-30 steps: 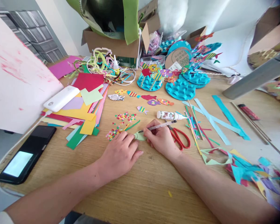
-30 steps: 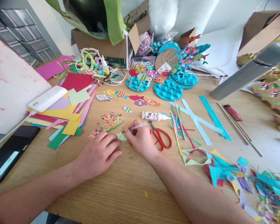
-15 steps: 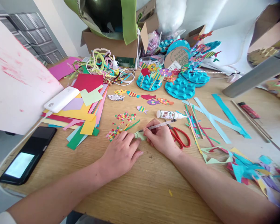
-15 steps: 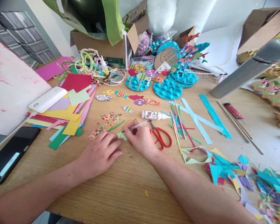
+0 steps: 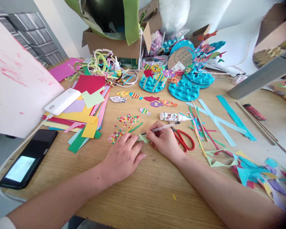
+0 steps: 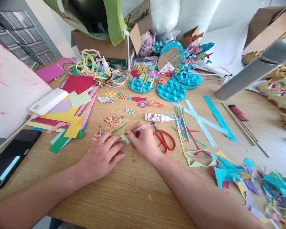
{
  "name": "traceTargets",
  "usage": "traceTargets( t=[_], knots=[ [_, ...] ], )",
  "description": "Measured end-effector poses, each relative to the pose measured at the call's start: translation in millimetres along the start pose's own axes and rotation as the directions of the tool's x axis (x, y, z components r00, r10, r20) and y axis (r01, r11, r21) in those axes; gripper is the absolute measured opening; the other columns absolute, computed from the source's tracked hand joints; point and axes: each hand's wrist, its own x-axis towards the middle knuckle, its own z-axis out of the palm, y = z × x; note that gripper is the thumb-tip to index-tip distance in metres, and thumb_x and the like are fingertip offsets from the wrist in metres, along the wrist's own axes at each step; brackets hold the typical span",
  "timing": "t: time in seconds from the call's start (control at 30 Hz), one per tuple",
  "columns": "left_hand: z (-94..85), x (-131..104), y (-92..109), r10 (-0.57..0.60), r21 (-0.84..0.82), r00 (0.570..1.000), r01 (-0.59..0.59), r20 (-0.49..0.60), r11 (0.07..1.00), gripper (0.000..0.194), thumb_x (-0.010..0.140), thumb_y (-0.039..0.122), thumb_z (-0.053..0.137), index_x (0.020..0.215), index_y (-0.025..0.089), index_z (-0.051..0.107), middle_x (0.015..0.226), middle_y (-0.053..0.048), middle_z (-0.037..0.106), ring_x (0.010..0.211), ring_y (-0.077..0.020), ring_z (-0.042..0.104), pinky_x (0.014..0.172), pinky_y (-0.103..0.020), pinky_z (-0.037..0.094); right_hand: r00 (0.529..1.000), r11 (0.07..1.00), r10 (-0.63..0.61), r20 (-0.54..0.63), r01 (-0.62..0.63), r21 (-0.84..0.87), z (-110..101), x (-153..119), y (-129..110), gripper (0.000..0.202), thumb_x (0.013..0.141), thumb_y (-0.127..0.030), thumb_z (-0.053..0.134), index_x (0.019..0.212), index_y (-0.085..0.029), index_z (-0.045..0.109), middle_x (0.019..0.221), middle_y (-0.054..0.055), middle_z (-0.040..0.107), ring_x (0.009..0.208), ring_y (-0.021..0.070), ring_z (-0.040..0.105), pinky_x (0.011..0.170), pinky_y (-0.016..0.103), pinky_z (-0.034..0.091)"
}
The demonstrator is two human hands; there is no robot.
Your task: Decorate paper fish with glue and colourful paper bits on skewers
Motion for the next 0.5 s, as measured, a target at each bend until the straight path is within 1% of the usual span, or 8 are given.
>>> traceTargets(
  t=[0.37,0.5],
  knots=[
    [-0.4,-0.3,0.0,0.013,-0.015,1.0,-0.013,0.018,1.0,0.034,0.096,0.034,0.045,0.117,0.014,0.061,0.114,-0.009,0.061,0.106,-0.0277,0.046,0.095,-0.047,0.043,1.0,1.0,-0.007,0.009,0.007,0.0,-0.8,0.7,-0.4,0.018,0.08,-0.033,0.063,0.074,-0.021,0.052,0.056,-0.005,0.053,0.043,0.0079,0.044,0.04,0.02,0.032],
    [-0.2,0.3,-0.6,0.013,-0.016,1.0,-0.012,0.019,1.0,0.033,0.096,0.034,0.045,0.118,0.015,0.061,0.114,-0.01,0.061,0.106,-0.0273,0.046,0.094,-0.047,0.044,1.0,1.0,-0.004,0.012,0.004,-0.003,-1.1,0.4,-0.8,0.019,0.08,-0.033,0.064,0.074,-0.021,0.052,0.056,-0.005,0.053,0.043,0.0079,0.043,0.04,0.02,0.032]
  ],
)
